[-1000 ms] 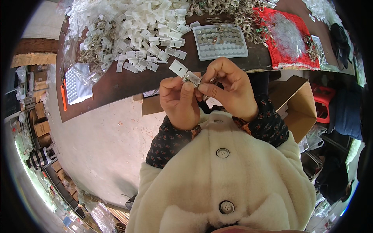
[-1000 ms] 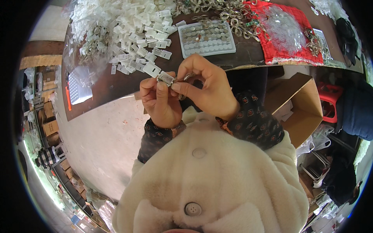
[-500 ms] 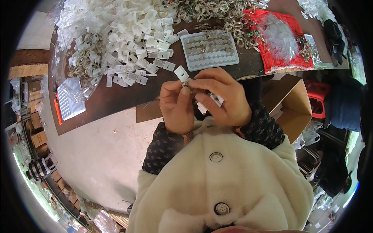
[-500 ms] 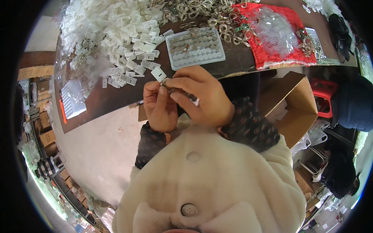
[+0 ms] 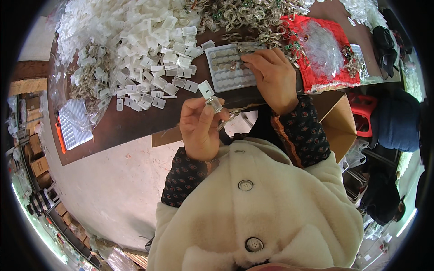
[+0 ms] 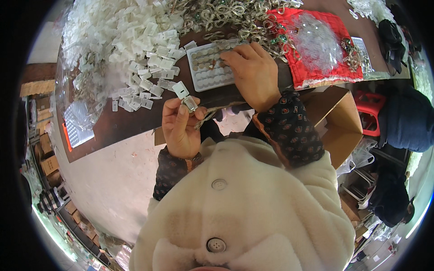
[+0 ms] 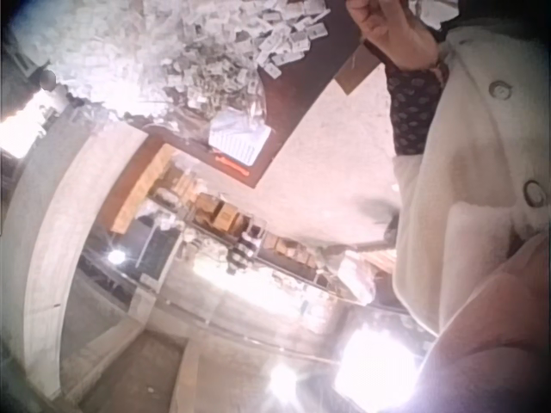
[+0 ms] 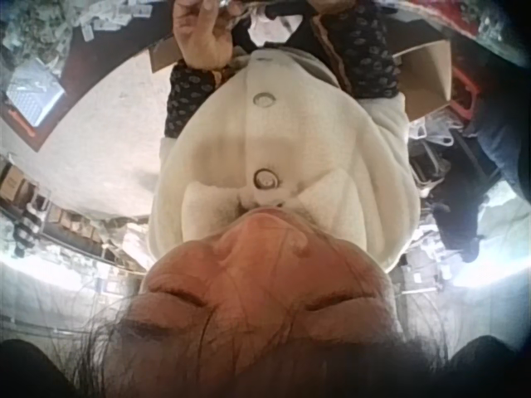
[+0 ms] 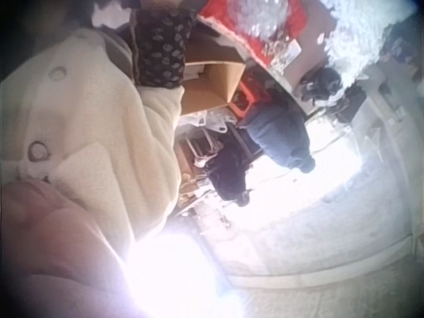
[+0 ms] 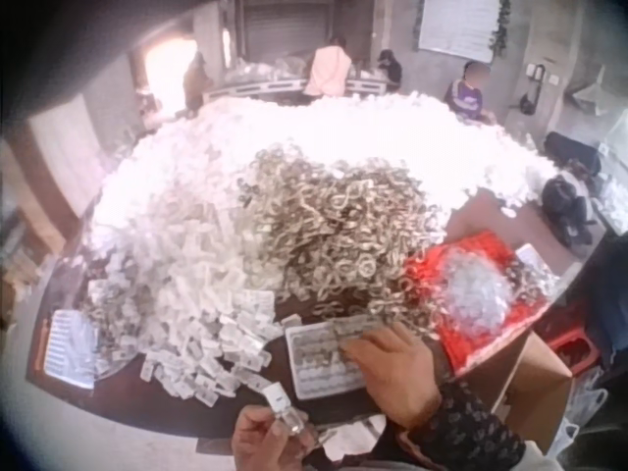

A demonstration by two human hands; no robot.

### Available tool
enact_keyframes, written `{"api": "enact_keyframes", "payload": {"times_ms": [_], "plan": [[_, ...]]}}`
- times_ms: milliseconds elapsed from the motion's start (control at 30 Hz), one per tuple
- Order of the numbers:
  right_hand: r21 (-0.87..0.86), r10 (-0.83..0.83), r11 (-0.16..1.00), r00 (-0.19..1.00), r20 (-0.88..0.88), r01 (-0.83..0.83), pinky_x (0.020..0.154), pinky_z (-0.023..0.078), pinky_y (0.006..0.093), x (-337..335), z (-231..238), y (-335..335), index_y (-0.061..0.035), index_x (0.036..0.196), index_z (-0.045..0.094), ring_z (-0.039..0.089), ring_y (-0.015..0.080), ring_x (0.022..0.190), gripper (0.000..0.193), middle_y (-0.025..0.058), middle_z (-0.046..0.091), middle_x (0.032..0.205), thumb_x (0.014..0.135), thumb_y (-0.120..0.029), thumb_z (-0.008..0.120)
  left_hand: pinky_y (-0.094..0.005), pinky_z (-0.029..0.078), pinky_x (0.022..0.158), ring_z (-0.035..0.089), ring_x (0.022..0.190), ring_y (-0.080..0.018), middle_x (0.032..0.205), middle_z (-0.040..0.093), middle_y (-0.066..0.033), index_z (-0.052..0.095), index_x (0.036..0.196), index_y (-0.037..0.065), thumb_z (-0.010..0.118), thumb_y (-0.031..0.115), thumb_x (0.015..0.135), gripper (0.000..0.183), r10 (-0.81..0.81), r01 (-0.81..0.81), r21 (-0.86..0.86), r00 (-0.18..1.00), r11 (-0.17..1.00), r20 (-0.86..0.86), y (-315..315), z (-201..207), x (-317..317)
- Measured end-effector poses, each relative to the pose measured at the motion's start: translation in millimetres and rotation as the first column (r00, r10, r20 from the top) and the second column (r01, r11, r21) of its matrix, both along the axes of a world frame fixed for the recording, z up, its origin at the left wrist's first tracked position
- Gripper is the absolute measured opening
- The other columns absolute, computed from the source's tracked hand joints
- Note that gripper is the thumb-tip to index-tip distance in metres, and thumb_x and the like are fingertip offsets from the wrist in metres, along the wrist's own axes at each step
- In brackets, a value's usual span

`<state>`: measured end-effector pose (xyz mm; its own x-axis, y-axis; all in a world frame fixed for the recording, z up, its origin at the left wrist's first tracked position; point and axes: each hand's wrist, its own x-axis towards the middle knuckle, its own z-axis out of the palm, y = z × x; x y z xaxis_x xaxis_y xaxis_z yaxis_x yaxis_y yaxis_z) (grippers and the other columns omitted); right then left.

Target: The person repeatedly picks small white plastic housings and metal contacts from a table, inserts the contacts into the housings, and places the assembled units into a compartmentalized tray. The person also briefly activates a small light attached to one assembly to verify it works before continuing.

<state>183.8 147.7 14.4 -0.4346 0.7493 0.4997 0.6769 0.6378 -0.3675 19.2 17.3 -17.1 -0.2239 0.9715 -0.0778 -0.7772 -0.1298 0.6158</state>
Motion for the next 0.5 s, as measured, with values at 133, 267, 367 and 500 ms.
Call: {"api": "enact_keyframes", "payload": {"times_ms": [133,267,367,500], "plan": [[-0.028,-0.001,1.000,1.000,0.030,0.002,0.072,0.053,0.0383,-4,9,0,-0.0064,0.095,0.069,0.062,0.0305,0.084,0.016,0.0090,0.067,0.094,0.080,-0.003,0.072,-0.0414,0.052,0.086,0.063,0.086,-0.0210,0.112,0.066,-0.0183,0.055,0.115,0.007,0.057,0.011,0.101,0.015,-0.033,0.033,-0.012,0.999,0.999,-0.001,2,2,-1],[-0.097,0.171,0.976,0.963,-0.209,-0.194,0.072,0.053,0.0376,-9,25,-21,-0.0047,0.096,0.068,0.063,0.0304,0.083,0.019,0.0114,0.065,0.092,0.079,0.002,0.072,-0.0403,0.054,0.086,0.066,0.091,-0.0239,0.111,0.067,-0.0178,0.056,0.117,0.006,0.057,0.006,0.100,0.017,-0.015,0.015,0.010,0.998,1.000,0.058,3,6,4],[-0.074,0.296,0.942,0.913,-0.281,-0.328,0.069,0.054,0.0354,-13,34,-47,-0.0045,0.097,0.067,0.064,0.0290,0.080,0.022,0.0103,0.063,0.092,0.077,0.004,0.071,-0.0380,0.054,0.086,0.066,0.091,-0.0214,0.108,0.068,-0.0137,0.057,0.116,0.005,0.058,0.008,0.100,0.017,0.001,-0.001,0.035,1.000,0.999,-0.008,1,9,10],[-0.072,0.330,0.930,0.905,-0.268,-0.361,0.067,0.054,0.0331,-16,39,-61,-0.0058,0.095,0.067,0.063,0.0257,0.081,0.021,0.0069,0.061,0.092,0.074,-0.003,0.069,-0.0354,0.054,0.084,0.065,0.090,-0.0189,0.105,0.067,-0.0094,0.057,0.116,0.003,0.059,0.011,0.100,0.018,0.027,-0.027,-0.006,0.995,1.000,-0.094,-3,12,11]]}}
